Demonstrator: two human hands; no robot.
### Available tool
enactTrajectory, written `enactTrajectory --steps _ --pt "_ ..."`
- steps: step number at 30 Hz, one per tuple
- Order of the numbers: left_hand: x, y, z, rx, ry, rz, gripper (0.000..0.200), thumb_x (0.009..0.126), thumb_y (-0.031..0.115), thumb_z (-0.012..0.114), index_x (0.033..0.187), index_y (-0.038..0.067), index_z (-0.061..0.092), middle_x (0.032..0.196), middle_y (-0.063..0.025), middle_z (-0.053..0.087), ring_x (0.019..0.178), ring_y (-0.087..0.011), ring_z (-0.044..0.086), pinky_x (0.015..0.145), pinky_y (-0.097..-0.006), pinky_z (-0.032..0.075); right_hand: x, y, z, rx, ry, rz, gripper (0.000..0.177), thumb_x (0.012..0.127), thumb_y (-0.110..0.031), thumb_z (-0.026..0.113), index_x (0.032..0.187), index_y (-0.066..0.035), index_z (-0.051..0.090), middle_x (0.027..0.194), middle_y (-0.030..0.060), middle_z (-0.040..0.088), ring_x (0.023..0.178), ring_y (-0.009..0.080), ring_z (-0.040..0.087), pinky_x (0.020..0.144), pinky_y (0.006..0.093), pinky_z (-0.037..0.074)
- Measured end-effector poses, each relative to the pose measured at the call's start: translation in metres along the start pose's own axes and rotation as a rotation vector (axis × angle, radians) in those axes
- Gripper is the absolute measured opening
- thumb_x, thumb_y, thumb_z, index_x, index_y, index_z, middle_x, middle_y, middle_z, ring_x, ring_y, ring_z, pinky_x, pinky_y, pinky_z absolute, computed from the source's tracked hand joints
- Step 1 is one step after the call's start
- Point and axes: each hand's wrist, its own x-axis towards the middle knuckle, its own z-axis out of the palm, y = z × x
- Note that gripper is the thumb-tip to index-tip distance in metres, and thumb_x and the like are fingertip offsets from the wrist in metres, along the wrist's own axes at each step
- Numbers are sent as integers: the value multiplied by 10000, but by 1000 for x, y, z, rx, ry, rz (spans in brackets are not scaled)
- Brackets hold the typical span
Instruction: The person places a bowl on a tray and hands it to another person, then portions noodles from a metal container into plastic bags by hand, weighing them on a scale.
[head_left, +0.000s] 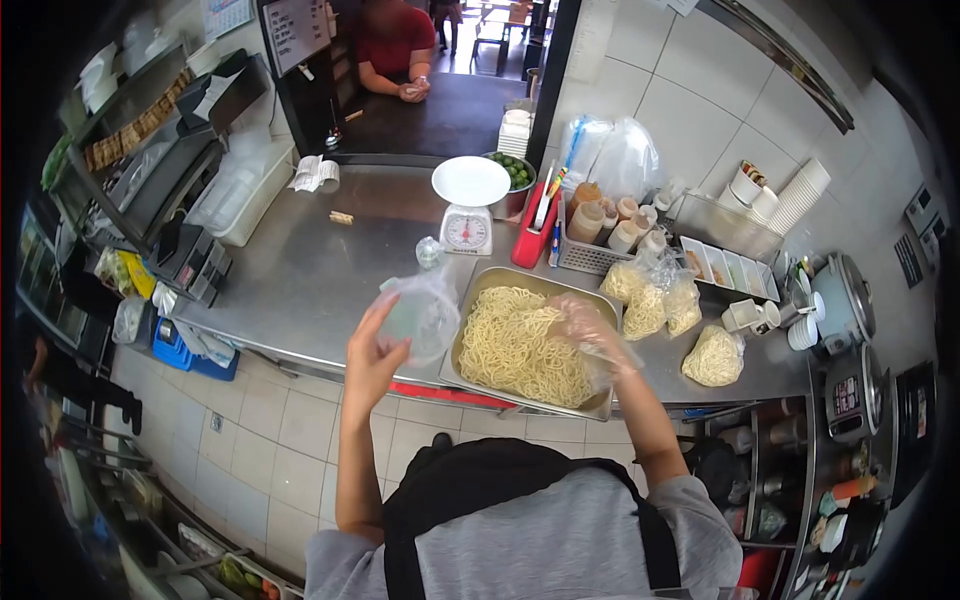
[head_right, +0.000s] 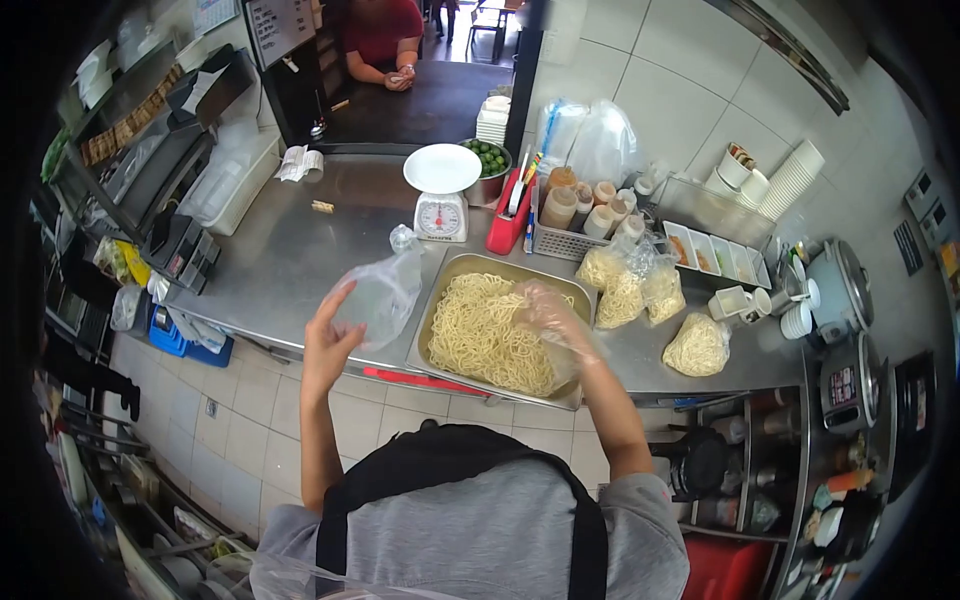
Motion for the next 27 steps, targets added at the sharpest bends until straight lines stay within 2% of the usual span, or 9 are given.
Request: enactTrajectory --steps 3,7,10,11,16,19,22,24,27 --pt "-18 -7 -8 -128 23 -109 546 736 -149 551 1260 -3 504 1306 -125 464 764 -64 553 584 -185 459 -21 -86 -29 162 119 48 441 652 -80 716 1068 -9 586 1005 99 591 933 224 575 826 307 467" --pt "-21 -18 -12 -196 19 -179 548 743 -157 551 1267 -9 496 1315 -127 450 834 -82 565 646 -202 489 -28 -68 -42 470 294 -66 429 658 -38 721 1064 -10 586 1051 73 564 939 202 568 826 309 470" --pt "-14 -20 -5 -222 9 -172 541 751 -149 554 1271 -10 492 1317 -124 450 838 -83 565 654 -206 495 -28 -76 -32 -229 185 -231 422 659 -19 718 1064 -36 599 1086 99 573 1004 240 572 853 332 471" --pt "-12 -20 -4 -226 6 -166 536 755 -146 554 1270 -11 491 1316 -124 451 837 -83 567 650 -205 495 -19 -52 -35 -373 31 -256 466 667 -21 715 1114 -71 595 1145 130 571 1053 281 562 879 365 462" --pt "-6 -22 9 -181 -46 -122 535 751 -126 560 1265 12 499 1287 -94 480 804 -61 550 597 -188 460 -3 -30 30 -614 -151 -118 535 723 -99 692 1232 -148 532 1251 168 508 1151 320 475 969 382 409" --pt "-9 -18 11 -109 -72 -129 539 748 -98 575 1269 16 495 1298 -90 474 788 -56 558 601 -187 464 -15 10 96 -1063 81 -245 550 750 -125 666 1274 -145 498 1311 193 460 1203 347 428 1008 405 367" --pt "-16 -22 7 -95 -51 -146 540 743 -73 596 1267 7 491 1296 -88 474 793 -53 564 604 -185 459 -8 -25 118 -876 138 68 334 907 -126 389 1215 -169 512 1298 175 463 1254 322 376 1061 392 270" --pt "-24 -34 2 -111 25 -123 530 749 -56 604 1263 6 490 1288 -92 488 740 -60 554 580 -192 446 8 53 93 -684 91 -239 414 671 -8 586 1076 -91 596 1144 178 550 1127 348 468 981 430 351" --pt "-36 -63 -10 -189 208 -61 531 759 -51 604 1271 -12 468 1328 -124 470 641 -72 541 540 -214 439 10 -7 49 -758 61 -176 394 613 -3 617 998 -87 606 1016 149 568 1048 332 505 910 426 407"
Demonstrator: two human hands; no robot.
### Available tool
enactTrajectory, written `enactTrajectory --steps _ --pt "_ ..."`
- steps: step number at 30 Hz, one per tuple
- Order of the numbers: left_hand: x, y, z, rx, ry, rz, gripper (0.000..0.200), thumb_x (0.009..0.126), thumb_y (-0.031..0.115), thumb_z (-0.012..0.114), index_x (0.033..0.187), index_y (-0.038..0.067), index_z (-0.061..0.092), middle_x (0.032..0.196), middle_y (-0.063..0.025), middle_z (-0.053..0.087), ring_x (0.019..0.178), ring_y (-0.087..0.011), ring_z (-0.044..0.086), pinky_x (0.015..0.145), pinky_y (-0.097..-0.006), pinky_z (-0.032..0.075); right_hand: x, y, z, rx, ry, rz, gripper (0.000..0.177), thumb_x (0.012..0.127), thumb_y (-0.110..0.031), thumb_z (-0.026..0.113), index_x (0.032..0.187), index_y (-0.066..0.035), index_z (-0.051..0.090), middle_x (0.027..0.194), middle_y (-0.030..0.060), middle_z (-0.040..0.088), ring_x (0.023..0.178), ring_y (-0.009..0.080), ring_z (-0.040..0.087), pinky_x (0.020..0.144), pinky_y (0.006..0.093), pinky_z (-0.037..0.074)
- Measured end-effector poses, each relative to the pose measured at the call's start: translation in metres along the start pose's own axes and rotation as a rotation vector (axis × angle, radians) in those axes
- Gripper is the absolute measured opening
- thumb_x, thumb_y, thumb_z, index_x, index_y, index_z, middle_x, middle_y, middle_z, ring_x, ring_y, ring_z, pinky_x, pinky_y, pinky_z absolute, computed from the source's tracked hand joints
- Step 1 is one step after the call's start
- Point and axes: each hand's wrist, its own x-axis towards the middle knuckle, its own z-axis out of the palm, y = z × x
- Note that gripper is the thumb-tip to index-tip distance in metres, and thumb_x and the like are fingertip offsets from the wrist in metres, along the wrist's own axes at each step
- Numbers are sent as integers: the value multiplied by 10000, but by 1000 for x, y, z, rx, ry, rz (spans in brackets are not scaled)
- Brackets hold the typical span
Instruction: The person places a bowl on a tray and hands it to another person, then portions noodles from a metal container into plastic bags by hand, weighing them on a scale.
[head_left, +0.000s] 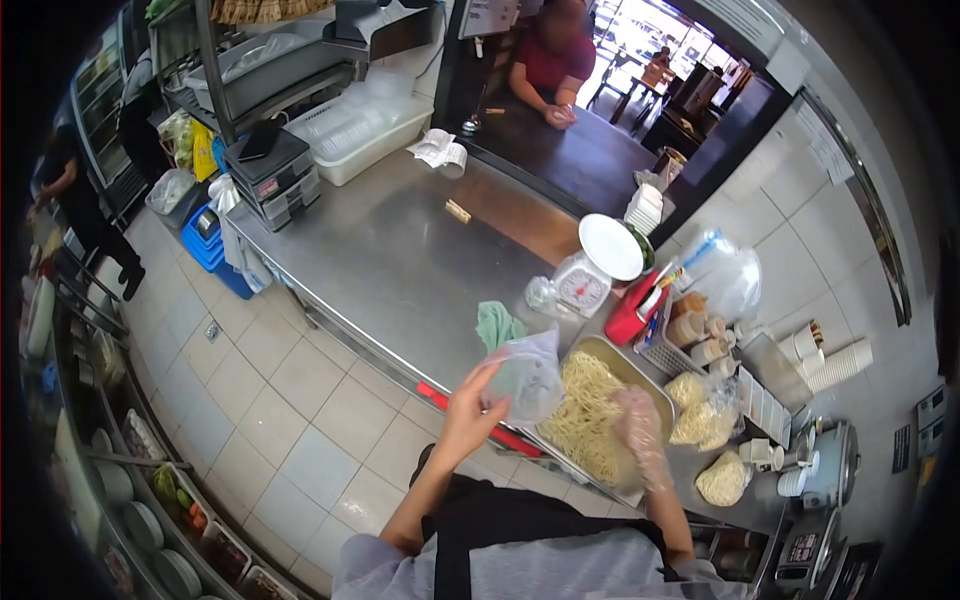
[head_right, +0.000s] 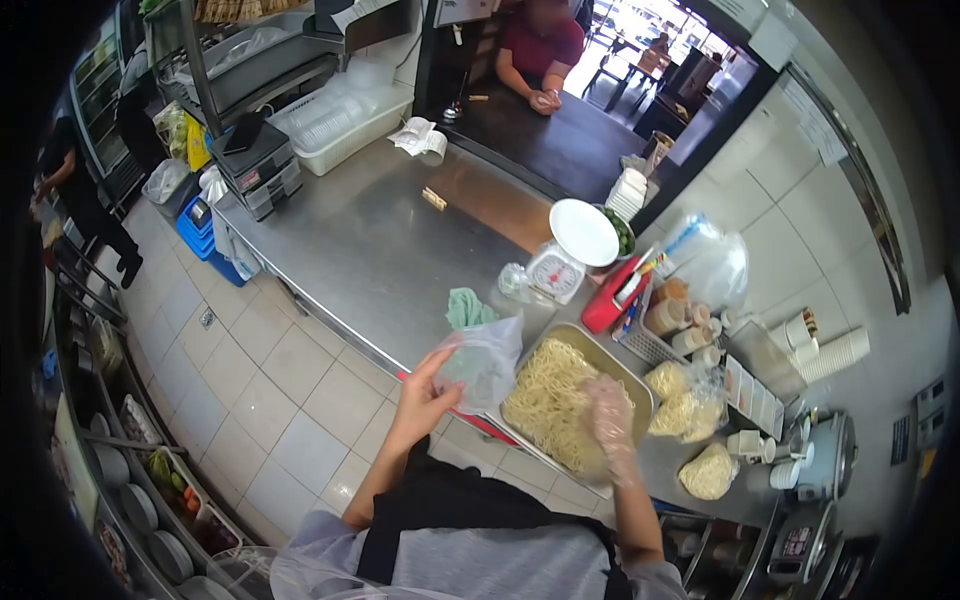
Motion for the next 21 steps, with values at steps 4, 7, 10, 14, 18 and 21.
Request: enactTrajectory --steps 4,7,10,14,18,21 --pt "11 -35 -38 70 335 92 665 768 -102 584 1369 -39 305 1438 -194 307 738 -129 579 703 -237 487 26 -56 -78 -137 -85 33 398 635 -61 678 1022 -102 597 1029 144 557 1026 324 521 857 412 444" --pt "35 -82 -68 354 564 206 693 764 -99 584 1378 -52 268 1461 -218 240 742 -157 571 704 -253 492 34 -53 -70 -84 -277 44 752 607 -259 786 1275 -166 454 1261 183 450 1152 376 456 938 424 412" --pt "61 -130 -95 609 538 185 678 766 -58 578 1369 -67 268 1464 -247 204 1168 -343 430 843 -350 462 29 -36 -39 -158 -445 127 1147 535 -418 827 1439 -127 184 1411 295 255 1301 435 291 1039 470 320" --pt "82 -141 -104 432 474 83 645 777 -32 559 1361 -68 287 1446 -249 248 1260 -388 385 814 -374 491 -10 -18 17 -23 -214 429 1016 556 -303 821 1383 -53 286 1369 288 335 1248 448 359 1023 461 339" --pt "83 -143 -100 722 462 141 600 790 -21 542 1346 -64 322 1406 -251 319 1182 -394 463 734 -340 517 -23 -8 37 72 -22 537 769 576 -195 794 1246 -26 458 1230 249 498 1153 413 468 970 425 394" --pt "83 -143 -99 725 476 103 565 796 -20 535 1327 -73 349 1387 -255 348 1145 -394 496 729 -327 517 -13 -10 22 109 12 536 610 582 -189 791 1120 -23 558 1070 211 597 1025 382 554 878 410 451"
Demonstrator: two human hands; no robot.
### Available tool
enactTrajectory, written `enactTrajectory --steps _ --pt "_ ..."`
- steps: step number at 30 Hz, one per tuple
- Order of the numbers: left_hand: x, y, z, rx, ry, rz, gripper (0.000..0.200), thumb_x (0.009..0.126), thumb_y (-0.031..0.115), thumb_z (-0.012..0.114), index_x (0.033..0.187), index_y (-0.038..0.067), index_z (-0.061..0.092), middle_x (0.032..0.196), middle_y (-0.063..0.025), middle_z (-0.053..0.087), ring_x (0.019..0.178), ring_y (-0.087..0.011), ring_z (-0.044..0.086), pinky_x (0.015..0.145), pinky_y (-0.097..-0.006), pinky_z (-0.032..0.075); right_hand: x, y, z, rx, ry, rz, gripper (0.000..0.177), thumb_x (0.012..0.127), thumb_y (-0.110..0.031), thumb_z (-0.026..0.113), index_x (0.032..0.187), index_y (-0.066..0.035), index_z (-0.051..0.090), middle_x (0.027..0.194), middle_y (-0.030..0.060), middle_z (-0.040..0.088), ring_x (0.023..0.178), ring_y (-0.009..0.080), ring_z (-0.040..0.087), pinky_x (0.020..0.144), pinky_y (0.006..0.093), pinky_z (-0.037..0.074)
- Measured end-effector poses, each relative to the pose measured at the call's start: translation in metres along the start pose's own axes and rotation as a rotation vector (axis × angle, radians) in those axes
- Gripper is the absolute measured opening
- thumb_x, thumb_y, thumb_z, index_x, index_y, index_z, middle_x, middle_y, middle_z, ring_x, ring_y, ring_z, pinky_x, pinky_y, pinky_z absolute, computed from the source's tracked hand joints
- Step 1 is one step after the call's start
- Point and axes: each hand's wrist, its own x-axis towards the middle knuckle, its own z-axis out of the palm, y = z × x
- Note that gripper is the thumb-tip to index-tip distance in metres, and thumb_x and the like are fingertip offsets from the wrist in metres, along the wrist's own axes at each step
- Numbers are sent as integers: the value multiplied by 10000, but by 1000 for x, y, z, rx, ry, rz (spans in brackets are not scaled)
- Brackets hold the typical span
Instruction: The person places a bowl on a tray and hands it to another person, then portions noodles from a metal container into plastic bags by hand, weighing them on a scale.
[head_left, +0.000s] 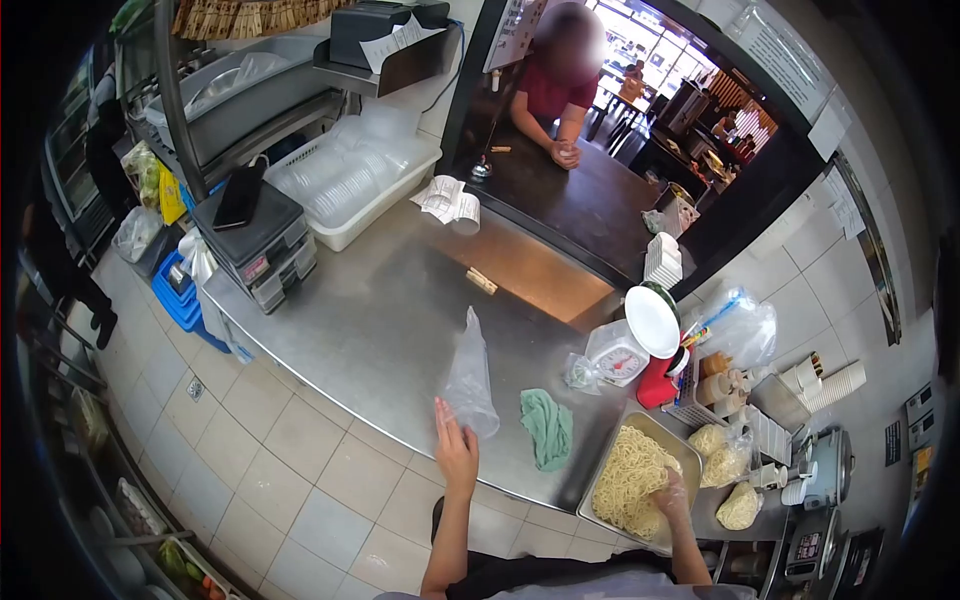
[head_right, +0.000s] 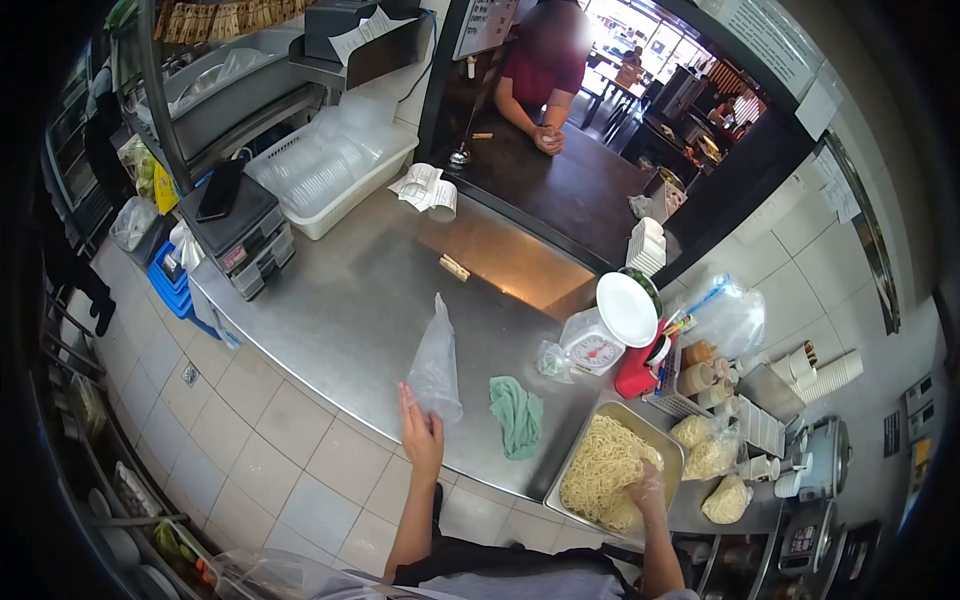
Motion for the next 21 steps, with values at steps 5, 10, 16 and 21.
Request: enactTrajectory --steps 5,10,16,21 --pt "1 -3 4 7 1 -15 547 801 -24 535 1316 -86 361 1385 -254 355 1146 -384 504 714 -314 516 5 -16 -44 -373 3 162 517 609 -287 788 1018 -28 609 915 182 640 836 390 592 747 424 470" --pt "-1 -4 6 0 -29 -11 554 806 -28 531 1327 -81 350 1403 -246 334 1132 -364 520 679 -296 509 13 25 -13 -282 -9 -88 594 685 -282 737 1182 -36 525 1069 214 602 1013 379 559 873 427 436" --pt "-2 -6 8 -24 -79 -56 584 810 -26 524 1353 -60 312 1448 -207 280 994 -307 563 633 -281 481 15 -7 40 -179 -106 11 617 699 -177 717 1265 -80 493 1287 181 487 1201 318 454 1010 399 364" --pt "-6 -4 11 -21 -60 29 617 810 -26 517 1380 -35 281 1466 -182 257 971 -291 548 654 -287 481 12 19 -35 111 35 -293 528 629 -59 692 1147 -90 591 1167 144 593 1085 303 556 931 377 435"
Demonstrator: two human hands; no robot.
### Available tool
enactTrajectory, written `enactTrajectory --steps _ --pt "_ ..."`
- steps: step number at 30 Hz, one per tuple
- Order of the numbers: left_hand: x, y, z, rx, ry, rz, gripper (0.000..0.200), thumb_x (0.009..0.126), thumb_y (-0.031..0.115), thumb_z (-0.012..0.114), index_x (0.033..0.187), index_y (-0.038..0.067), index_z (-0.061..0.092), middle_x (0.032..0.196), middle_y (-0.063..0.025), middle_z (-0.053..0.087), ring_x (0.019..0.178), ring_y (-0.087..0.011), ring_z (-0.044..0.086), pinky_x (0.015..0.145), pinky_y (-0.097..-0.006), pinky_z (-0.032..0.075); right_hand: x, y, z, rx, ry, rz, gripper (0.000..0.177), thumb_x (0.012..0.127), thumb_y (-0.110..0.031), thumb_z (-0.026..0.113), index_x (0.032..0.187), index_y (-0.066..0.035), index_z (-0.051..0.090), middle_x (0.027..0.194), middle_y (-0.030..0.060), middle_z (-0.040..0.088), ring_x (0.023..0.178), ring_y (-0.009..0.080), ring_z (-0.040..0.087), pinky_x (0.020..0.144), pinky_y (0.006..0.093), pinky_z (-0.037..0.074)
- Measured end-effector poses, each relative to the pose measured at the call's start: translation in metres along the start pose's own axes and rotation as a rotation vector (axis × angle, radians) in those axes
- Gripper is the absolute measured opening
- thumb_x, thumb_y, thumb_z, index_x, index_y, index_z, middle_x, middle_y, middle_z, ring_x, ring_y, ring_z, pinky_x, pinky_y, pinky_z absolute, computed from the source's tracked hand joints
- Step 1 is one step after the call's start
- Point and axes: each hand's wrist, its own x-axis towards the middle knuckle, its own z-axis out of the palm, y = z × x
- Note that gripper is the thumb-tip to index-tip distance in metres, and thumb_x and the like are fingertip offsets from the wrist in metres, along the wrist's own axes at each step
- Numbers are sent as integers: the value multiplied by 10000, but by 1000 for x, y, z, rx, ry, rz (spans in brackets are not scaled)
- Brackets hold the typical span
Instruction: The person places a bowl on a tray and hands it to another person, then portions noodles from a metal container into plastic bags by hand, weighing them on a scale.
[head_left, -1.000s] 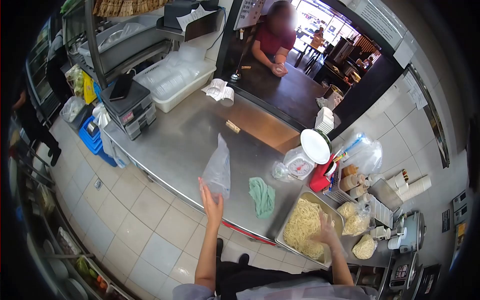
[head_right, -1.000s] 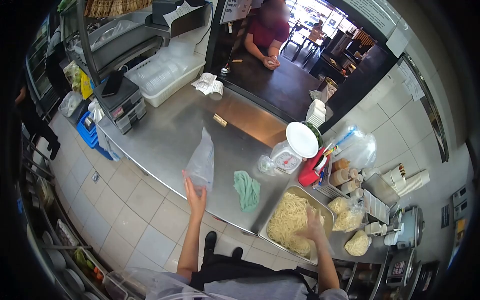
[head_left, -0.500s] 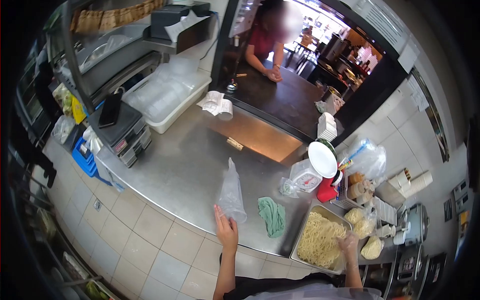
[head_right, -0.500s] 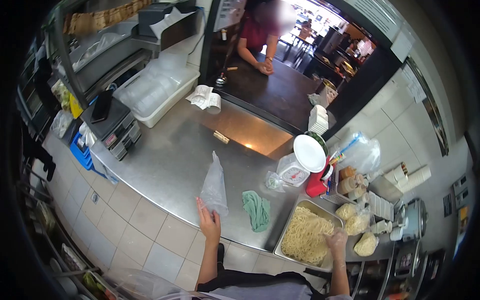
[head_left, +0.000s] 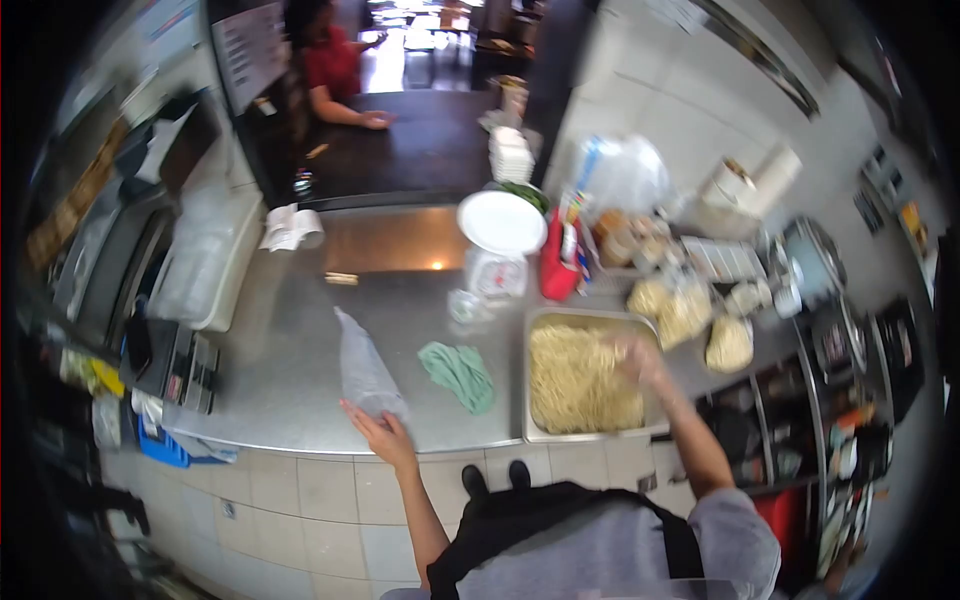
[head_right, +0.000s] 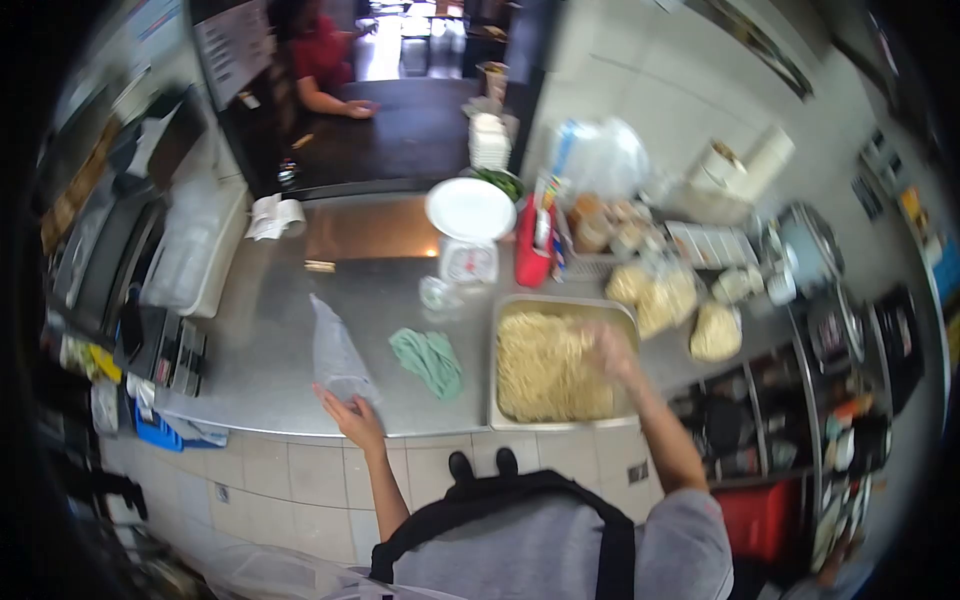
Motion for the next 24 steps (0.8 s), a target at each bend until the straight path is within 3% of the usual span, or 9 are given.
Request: enactTrajectory --steps 4,6,9,12,15,18,21,22,24 --pt "-5 -4 2 75 16 109 619 809 -16 504 1383 -30 273 1464 -195 247 1202 -344 450 755 -322 494 8 -61 -91 10 113 19 497 652 -52 686 1141 -62 599 1201 140 583 1149 286 527 957 389 426" --pt "-6 -8 2 88 16 134 629 807 -6 504 1387 -30 263 1459 -203 248 1248 -361 400 827 -345 475 6 -69 -114 -101 248 8 481 702 -227 736 1129 -51 602 1158 143 605 1104 292 559 950 378 425" --pt "-7 -9 1 92 -12 102 651 796 8 512 1392 -34 251 1444 -222 261 1279 -384 349 909 -374 432 5 -111 -157 -117 385 59 519 719 -271 747 1138 -10 586 1109 150 624 1036 223 591 918 338 441" --pt "-6 -6 3 100 -7 142 672 782 19 521 1392 -40 246 1430 -241 271 1289 -391 326 965 -389 388 12 -97 -171 484 474 -225 460 823 -216 672 1219 -32 529 1158 89 589 1056 144 554 953 320 436" --pt "-7 -6 1 125 4 182 683 772 22 525 1392 -42 247 1422 -249 276 1294 -391 315 997 -395 353 17 -100 -190 693 479 -300 429 811 -77 641 1227 -76 535 1166 78 581 1096 159 538 974 335 429" --pt "-9 -3 1 137 9 202 689 767 25 526 1394 -37 249 1420 -253 275 1295 -394 311 1009 -396 336 17 -124 -212 -228 471 -446 454 740 26 631 1171 -104 570 1131 61 595 1072 179 559 954 338 450" --pt "-8 -1 0 164 21 240 693 766 27 529 1398 -29 251 1420 -256 274 1288 -397 322 995 -392 346 22 -131 -220 -35 234 -382 250 750 -67 607 993 -119 639 985 82 629 984 226 594 890 336 459" --pt "-8 1 0 154 18 231 695 765 27 529 1399 -27 251 1420 -258 275 1284 -399 328 986 -389 352 20 -137 -221 113 200 -146 222 748 -37 587 949 -103 653 1000 96 629 998 249 590 878 352 461" --pt "-11 0 0 167 30 249 697 764 26 528 1402 -22 253 1419 -260 277 1275 -401 340 966 -383 363 25 -126 -202 2 251 -248 220 705 6 629 913 -67 638 935 80 622 922 233 615 847 339 483"
